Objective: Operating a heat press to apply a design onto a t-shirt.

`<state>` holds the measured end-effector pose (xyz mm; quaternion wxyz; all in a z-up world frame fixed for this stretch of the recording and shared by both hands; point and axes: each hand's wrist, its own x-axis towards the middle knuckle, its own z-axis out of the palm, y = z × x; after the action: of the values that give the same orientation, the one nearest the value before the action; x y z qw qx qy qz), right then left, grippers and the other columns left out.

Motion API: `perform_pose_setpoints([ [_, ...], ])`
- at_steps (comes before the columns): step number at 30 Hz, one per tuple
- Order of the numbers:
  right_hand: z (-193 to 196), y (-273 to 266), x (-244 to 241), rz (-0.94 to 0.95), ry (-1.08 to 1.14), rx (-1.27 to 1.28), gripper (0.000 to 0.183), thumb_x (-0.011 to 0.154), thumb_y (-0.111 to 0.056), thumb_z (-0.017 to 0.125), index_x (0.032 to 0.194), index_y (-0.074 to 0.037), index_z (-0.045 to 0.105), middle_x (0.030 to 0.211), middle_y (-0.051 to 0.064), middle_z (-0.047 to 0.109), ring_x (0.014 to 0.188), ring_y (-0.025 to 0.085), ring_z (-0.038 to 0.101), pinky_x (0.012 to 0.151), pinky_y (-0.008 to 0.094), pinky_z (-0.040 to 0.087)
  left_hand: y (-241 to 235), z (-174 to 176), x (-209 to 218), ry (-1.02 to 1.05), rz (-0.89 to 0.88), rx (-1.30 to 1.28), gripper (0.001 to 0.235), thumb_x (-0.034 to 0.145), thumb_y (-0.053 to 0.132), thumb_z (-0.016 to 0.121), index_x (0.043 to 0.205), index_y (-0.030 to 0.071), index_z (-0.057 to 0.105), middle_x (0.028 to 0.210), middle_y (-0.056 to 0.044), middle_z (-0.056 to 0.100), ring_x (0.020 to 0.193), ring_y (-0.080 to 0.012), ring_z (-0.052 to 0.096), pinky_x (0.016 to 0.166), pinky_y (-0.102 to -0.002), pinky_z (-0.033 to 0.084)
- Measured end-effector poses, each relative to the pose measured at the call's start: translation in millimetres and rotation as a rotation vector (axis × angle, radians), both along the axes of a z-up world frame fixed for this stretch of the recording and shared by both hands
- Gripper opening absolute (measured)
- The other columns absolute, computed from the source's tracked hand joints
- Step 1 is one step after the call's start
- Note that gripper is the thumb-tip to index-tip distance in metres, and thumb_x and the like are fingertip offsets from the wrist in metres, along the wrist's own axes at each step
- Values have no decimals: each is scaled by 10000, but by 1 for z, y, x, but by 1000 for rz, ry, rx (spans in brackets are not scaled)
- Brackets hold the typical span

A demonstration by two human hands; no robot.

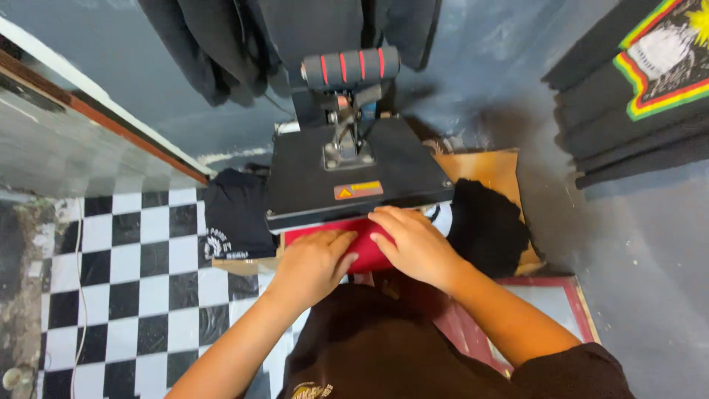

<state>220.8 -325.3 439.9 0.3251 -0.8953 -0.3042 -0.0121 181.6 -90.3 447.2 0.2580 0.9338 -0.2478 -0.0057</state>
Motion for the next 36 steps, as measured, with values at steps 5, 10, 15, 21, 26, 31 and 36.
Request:
perform_pose_setpoints([
  [5,64,14,36,-37,-339,29,332,912,-165,714,1199,-3,670,1281,187,662,1176,381,626,1029,467,477,-2,77,48,-418,14,-47,433,864,229,758,1245,55,648,1291,-140,638,1245,-358,572,996,-471,463],
  [10,108,27,84,-85,-626,38,333,905,-136,741,1202,-3,669,1314,185,635,1228,379,595,1073,476,466,-9,107,104,-687,89,-2,602,824,206,786,1371,46,592,1416,-186,561,1376,-376,472,1072,-493,396],
  [15,131,44,125,-169,-843,-54,498,770,-198,804,1203,-18,637,1292,197,603,1225,382,544,1042,525,425,-14,108,155,-830,164,76,620,755,179,788,1327,48,587,1296,-155,588,1318,-363,505,1047,-495,408],
  [21,78,54,157,-218,-713,40,475,772,-23,703,1236,-9,607,1141,163,595,1113,380,550,984,441,489,-26,73,182,-868,211,-20,537,752,116,737,1261,6,602,1064,-139,574,1022,-329,561,920,-432,459],
  [26,80,57,159,-245,-803,37,450,739,-43,696,1182,-22,617,1088,135,593,1061,353,553,940,450,467,-29,71,184,-935,249,-38,479,774,97,708,1233,4,607,1045,-138,575,966,-325,557,888,-422,463],
  [31,77,58,161,-250,-792,37,446,720,-52,700,1159,-24,622,1066,126,595,1036,337,553,931,453,455,-30,71,183,-942,269,-33,452,773,86,695,1212,9,619,1046,-128,582,952,-311,556,887,-414,464],
  [36,74,59,161,-283,-849,31,403,759,-9,690,1155,-37,621,1070,113,586,1048,322,551,948,443,458,-31,70,184,-936,281,-23,411,805,76,684,1207,19,625,1027,-121,572,935,-300,551,901,-413,466],
])
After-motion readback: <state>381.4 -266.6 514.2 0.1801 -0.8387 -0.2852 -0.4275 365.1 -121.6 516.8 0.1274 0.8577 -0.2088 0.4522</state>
